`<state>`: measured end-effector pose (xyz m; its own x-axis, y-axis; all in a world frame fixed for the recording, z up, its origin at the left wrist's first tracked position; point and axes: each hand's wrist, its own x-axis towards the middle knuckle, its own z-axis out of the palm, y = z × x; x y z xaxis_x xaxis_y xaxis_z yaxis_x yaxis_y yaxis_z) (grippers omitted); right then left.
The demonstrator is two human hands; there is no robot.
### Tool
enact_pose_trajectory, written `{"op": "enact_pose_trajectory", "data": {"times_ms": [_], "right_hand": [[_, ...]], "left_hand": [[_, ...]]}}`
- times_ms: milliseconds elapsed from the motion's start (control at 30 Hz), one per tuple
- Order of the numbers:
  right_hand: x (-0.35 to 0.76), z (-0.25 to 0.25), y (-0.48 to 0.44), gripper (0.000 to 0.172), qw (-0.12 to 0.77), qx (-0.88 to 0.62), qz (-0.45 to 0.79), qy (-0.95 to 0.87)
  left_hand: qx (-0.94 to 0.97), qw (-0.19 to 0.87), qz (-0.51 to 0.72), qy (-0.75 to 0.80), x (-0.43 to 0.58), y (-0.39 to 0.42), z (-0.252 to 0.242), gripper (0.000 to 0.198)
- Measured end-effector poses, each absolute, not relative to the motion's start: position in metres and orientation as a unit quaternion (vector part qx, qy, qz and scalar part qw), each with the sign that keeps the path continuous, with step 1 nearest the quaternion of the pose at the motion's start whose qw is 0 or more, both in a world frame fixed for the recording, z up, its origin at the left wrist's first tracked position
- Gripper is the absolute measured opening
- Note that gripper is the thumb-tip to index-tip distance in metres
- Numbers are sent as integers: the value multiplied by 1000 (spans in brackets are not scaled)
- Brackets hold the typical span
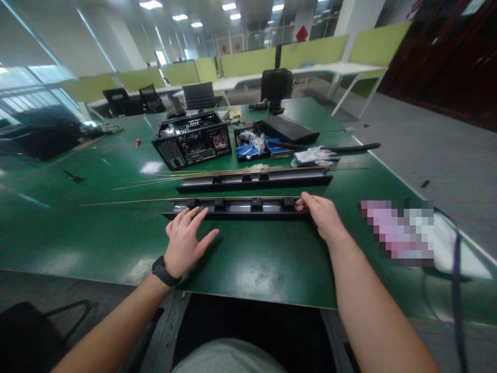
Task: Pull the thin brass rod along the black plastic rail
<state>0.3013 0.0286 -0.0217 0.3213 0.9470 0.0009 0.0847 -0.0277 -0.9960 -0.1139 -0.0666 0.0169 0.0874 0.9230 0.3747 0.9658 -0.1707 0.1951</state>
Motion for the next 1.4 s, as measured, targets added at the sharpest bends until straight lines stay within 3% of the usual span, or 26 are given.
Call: {"op": "enact_pose_trajectory", "data": {"times_ms": [233,400,867,1133,1400], "right_hand": [[298,-19,29,55,551,-610,401,-405],[298,-18,28,60,552,-605,396,-415],[296,-17,26,63,541,-604,416,-412],[299,-21,30,60,563,-613,367,-415],[325,-29,39,40,622,-649,303,-315]], "left_hand": [[-852,-44,-197,-484,-54,-53,27,74],[-868,-68,-135,-473,-14,-29,19,87],[-860,-32,-129,-493,16,-4,1,94],[-849,-1,-136,-510,20,-6,-11,98],[-846,-3,-118,-520,22,-8,-6,102]]}}
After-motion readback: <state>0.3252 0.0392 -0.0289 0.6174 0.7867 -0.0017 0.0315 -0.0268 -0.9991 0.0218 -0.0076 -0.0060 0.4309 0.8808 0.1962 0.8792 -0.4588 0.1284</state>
